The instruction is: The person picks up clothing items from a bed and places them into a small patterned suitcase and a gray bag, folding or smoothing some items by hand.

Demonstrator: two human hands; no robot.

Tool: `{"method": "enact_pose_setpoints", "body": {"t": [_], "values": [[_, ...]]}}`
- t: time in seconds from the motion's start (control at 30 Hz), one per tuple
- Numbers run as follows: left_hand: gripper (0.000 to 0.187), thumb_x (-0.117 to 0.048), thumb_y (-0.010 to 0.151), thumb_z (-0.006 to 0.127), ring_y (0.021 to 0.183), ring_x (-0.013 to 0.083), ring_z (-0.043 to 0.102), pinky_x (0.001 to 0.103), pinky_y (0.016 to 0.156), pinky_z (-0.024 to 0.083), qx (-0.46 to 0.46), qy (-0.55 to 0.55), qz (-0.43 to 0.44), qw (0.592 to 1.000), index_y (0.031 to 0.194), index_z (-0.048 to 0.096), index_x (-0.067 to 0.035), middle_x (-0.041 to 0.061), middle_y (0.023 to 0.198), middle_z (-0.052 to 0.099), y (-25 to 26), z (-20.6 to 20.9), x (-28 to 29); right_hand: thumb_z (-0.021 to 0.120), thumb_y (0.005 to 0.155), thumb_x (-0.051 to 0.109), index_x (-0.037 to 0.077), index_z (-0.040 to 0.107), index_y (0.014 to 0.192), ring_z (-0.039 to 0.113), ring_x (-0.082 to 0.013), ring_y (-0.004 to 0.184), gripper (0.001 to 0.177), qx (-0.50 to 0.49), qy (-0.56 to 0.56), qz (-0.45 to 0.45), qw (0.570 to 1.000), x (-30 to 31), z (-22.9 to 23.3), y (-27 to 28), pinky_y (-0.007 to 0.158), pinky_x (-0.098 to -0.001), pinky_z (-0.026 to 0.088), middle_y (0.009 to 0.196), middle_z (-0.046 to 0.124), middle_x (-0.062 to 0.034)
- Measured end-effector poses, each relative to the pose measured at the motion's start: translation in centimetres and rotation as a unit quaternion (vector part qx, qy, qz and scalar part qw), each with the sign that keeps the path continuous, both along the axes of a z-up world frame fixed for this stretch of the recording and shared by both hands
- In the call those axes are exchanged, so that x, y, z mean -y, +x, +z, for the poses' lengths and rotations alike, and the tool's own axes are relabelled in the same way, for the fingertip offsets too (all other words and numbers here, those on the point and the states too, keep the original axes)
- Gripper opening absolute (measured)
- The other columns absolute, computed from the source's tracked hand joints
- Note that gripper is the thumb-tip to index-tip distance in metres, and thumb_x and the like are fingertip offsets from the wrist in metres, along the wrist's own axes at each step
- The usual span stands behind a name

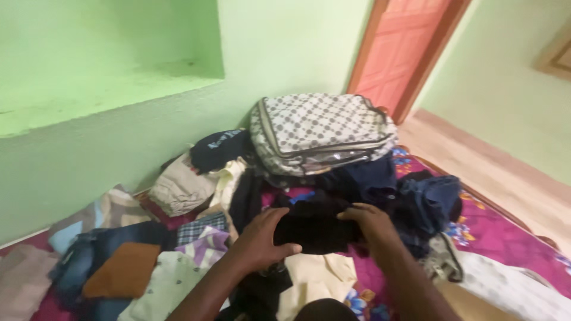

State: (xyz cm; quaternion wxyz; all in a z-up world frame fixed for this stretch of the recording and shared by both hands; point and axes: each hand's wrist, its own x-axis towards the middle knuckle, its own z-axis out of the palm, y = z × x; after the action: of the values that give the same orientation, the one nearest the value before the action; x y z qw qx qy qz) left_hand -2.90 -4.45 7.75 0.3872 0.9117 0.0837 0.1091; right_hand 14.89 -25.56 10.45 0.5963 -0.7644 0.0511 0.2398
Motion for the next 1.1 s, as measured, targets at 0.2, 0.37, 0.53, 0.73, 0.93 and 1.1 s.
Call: {"method": "enact_pose_setpoints", "body": {"t": [0.2,0.37,0.53,0.73,0.93,1.1], "values": [[0.096,-0.045,0.073,0.087,0.139,0.0397,0.045,0.046,0.112,0.039,0.108,0.016,-0.053,0.993,0.149,0.044,-0.005,0.022,0.150,0.049,4.5,2.2,7.2,0.069,0.071,-0.003,0.001,0.074,0.105,0.071,-0.0261,0.075,0.034,0.026,0.081,0.086,0.993,7.7,3.3,0.9,0.072,-0.0375,0.058,0.085,0.075,-0.0115],[0.092,-0.039,0.073,0.087,0.126,0.0410,0.059,0.046,0.103,0.048,0.161,0.010,-0.109,0.981,0.147,0.045,-0.002,0.025,0.135,0.061,7.8,6.1,13.1,0.071,0.078,0.001,-0.003,0.071,0.109,0.068,-0.0189,0.074,0.031,0.043,0.123,0.198,0.972,10.1,6.3,-0.3,0.073,-0.0329,0.055,0.085,0.073,-0.0075],[0.076,-0.035,0.072,0.084,0.106,0.0344,0.076,0.042,0.089,0.059,0.105,-0.115,-0.116,0.981,0.136,0.058,-0.006,0.021,0.113,0.076,8.1,8.8,15.1,0.065,0.084,0.002,-0.002,0.066,0.125,0.065,-0.0151,0.080,0.042,0.044,0.148,0.236,0.959,11.6,8.8,-0.7,0.075,-0.0287,0.052,0.091,0.069,-0.0064],[0.070,-0.029,0.071,0.088,0.104,0.0389,0.069,0.047,0.089,0.053,0.250,0.014,0.067,0.966,0.127,0.057,0.000,0.023,0.110,0.070,6.0,9.1,16.6,0.056,0.079,-0.001,0.000,0.062,0.125,0.071,-0.0163,0.088,0.046,0.000,0.197,0.197,0.960,12.5,8.9,-0.5,0.078,-0.0294,0.056,0.102,0.073,-0.0086],[0.062,-0.030,0.076,0.085,0.099,0.0372,0.074,0.043,0.082,0.059,0.181,-0.083,-0.008,0.980,0.125,0.059,-0.001,0.022,0.103,0.074,4.9,9.0,18.2,0.066,0.084,0.001,0.002,0.066,0.115,0.069,-0.0190,0.079,0.031,0.022,0.173,0.160,0.972,12.6,6.6,-0.2,0.074,-0.0319,0.055,0.092,0.071,-0.0091],[0.063,-0.025,0.075,0.085,0.095,0.0383,0.074,0.043,0.081,0.059,0.189,-0.077,0.014,0.979,0.126,0.059,0.002,0.023,0.101,0.074,5.8,7.1,18.7,0.076,0.081,0.003,0.005,0.067,0.106,0.070,-0.0188,0.078,0.026,0.052,0.142,0.131,0.980,13.1,6.2,-0.7,0.070,-0.0319,0.055,0.089,0.071,-0.0056]]}}
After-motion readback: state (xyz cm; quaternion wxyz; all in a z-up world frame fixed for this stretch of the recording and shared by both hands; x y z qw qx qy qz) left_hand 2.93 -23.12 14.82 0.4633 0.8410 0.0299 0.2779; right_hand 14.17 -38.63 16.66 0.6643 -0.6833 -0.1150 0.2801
